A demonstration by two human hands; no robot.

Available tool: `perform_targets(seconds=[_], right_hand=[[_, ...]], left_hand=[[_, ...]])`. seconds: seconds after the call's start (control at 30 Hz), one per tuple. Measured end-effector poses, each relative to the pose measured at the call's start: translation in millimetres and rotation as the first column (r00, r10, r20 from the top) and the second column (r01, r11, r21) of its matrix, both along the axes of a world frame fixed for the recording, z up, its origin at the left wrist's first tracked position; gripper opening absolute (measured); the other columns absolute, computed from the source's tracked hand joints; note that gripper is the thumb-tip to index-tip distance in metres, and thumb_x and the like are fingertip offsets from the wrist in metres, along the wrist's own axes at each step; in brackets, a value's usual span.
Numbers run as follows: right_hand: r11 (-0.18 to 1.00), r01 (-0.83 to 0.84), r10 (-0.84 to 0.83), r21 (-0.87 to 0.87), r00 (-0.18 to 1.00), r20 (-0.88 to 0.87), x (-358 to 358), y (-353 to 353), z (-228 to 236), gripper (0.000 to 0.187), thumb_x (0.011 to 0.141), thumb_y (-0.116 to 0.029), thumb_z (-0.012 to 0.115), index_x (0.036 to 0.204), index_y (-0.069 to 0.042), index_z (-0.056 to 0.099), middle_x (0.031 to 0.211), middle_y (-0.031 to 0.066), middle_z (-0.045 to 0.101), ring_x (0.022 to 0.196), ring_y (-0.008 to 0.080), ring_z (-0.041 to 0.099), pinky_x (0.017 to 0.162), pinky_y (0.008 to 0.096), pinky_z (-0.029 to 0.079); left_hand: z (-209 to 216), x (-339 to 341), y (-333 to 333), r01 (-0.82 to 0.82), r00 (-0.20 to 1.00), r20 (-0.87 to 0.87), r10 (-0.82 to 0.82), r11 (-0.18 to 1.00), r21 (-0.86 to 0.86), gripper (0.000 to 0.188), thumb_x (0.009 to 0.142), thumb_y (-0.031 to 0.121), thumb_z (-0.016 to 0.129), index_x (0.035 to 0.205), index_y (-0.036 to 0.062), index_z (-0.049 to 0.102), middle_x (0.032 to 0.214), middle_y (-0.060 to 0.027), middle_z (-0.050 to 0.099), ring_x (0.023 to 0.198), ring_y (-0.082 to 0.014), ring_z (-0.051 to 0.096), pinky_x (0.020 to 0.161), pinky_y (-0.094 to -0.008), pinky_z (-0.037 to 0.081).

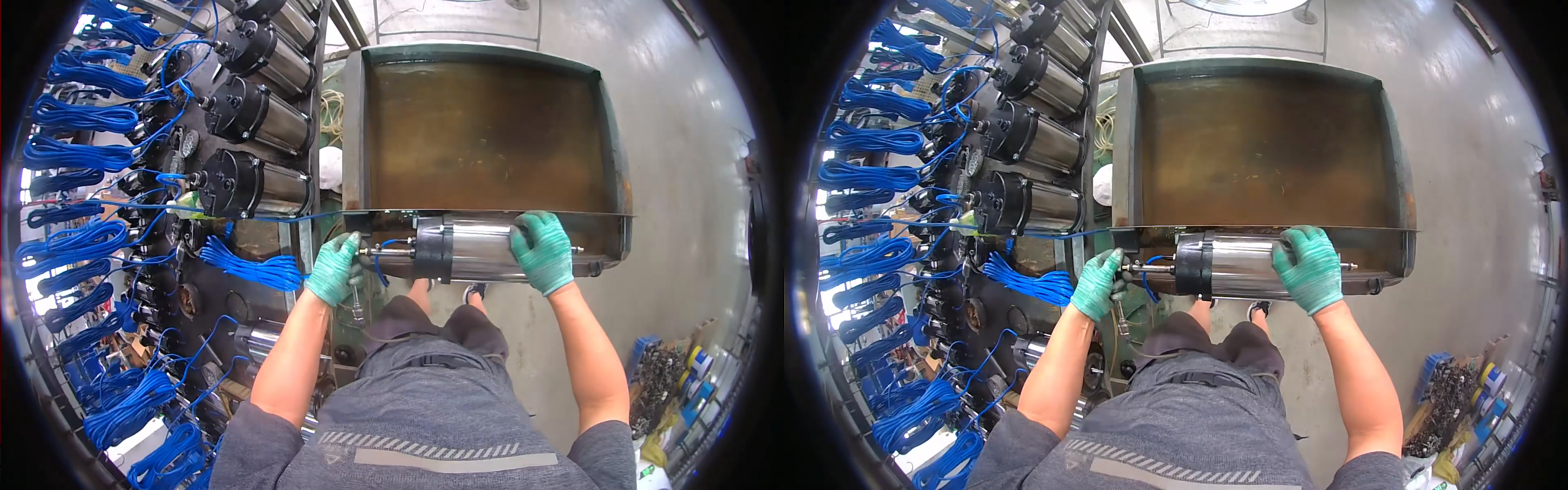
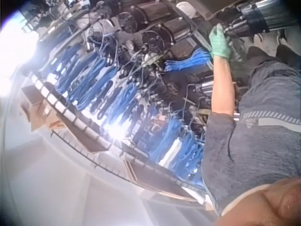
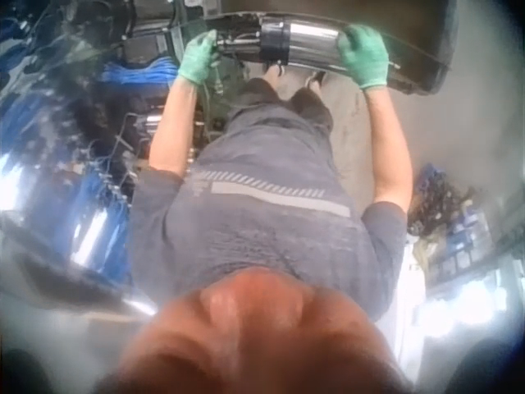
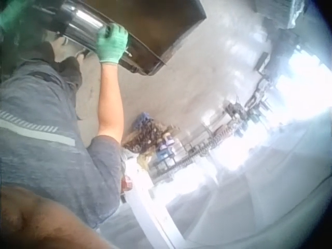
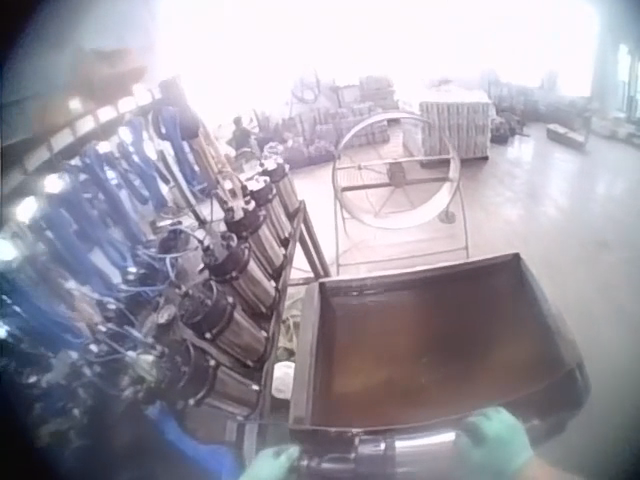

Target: The person picks up submersible pumps with attached blue cables from a rack and places them into a water tank to test them before putting them back.

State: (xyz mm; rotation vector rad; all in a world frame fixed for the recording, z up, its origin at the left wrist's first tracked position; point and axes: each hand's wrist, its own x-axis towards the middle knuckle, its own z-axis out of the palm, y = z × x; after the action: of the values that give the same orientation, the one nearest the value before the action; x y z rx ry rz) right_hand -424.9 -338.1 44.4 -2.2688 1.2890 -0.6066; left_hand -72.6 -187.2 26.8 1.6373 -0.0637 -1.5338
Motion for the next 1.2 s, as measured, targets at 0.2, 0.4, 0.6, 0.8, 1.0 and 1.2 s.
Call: perform_targets(seconds=[0.2, 0.4, 0.6, 0.8, 1.0, 1.2], right_hand=[[1.000, -0.010, 0.010, 0.009, 0.999, -0.041, 3, -1, 2, 0.020, 0.080, -0.012, 0.072, 0.097, -0.003, 0.066, 0.097, 0.0147, 0.064, 0.092, 0.0351, 0.060, 0.081, 0.0434, 0.050], [1.000, -0.022, 0.024, 0.017, 0.997, -0.072, 8, -2, 6, 0.020, 0.080, -0.011, 0.070, 0.097, -0.003, 0.065, 0.098, 0.0148, 0.064, 0.093, 0.0354, 0.060, 0.081, 0.0435, 0.050], [1.000, 0.007, -0.008, -0.027, 0.999, -0.051, 9, -1, 4, 0.020, 0.080, -0.010, 0.070, 0.098, -0.003, 0.065, 0.098, 0.0147, 0.064, 0.093, 0.0354, 0.060, 0.082, 0.0431, 0.051], [1.000, 0.025, -0.026, -0.005, 0.997, -0.074, 8, 0, 3, 0.026, 0.079, -0.014, 0.071, 0.102, -0.002, 0.065, 0.099, 0.0163, 0.065, 0.094, 0.0355, 0.061, 0.083, 0.0436, 0.051], [0.999, 0.023, -0.025, -0.024, 0.998, -0.066, 6, -1, 0, 0.033, 0.079, -0.017, 0.072, 0.108, -0.002, 0.064, 0.097, 0.0167, 0.064, 0.093, 0.0354, 0.061, 0.082, 0.0438, 0.051], [1.000, -0.006, 0.007, 0.014, 0.998, -0.061, 4, 1, 4, 0.032, 0.080, -0.018, 0.071, 0.107, -0.001, 0.064, 0.096, 0.0159, 0.064, 0.091, 0.0352, 0.060, 0.083, 0.0440, 0.050]], left_hand=[[2, -2, -3, 0.048, 0.999, 0.005, -0.048, 0.999, -0.011, 0.027, 0.099, 0.036, 0.062, 0.092, 0.0098, 0.059, 0.065, -0.0019, 0.058, 0.045, -0.0065, 0.041, 0.039, -0.0211, 0.032], [-6, -1, -3, 0.095, 0.991, 0.094, -0.090, 0.995, -0.045, 0.023, 0.101, 0.031, 0.059, 0.090, 0.0109, 0.061, 0.064, 0.0037, 0.055, 0.049, -0.0035, 0.047, 0.040, -0.0198, 0.035], [-4, -2, -6, 0.110, 0.991, 0.073, -0.110, 0.994, 0.009, 0.022, 0.100, 0.031, 0.060, 0.089, 0.0125, 0.061, 0.065, 0.0055, 0.055, 0.052, -0.0035, 0.049, 0.042, -0.0197, 0.037], [2, -6, -9, 0.118, 0.981, 0.146, -0.124, 0.992, 0.051, 0.022, 0.101, 0.031, 0.058, 0.088, 0.0127, 0.060, 0.064, 0.0050, 0.053, 0.051, -0.0042, 0.047, 0.041, -0.0214, 0.036], [-7, -8, -7, 0.133, 0.970, 0.199, -0.136, 0.991, 0.030, 0.024, 0.101, 0.034, 0.059, 0.094, 0.0112, 0.058, 0.062, 0.0028, 0.050, 0.044, -0.0052, 0.041, 0.035, -0.0207, 0.030], [4, -10, -1, 0.035, 0.990, 0.137, -0.036, 0.999, 0.010, 0.021, 0.103, 0.032, 0.055, 0.096, 0.0115, 0.057, 0.065, 0.0026, 0.051, 0.045, -0.0059, 0.043, 0.036, -0.0219, 0.033]])
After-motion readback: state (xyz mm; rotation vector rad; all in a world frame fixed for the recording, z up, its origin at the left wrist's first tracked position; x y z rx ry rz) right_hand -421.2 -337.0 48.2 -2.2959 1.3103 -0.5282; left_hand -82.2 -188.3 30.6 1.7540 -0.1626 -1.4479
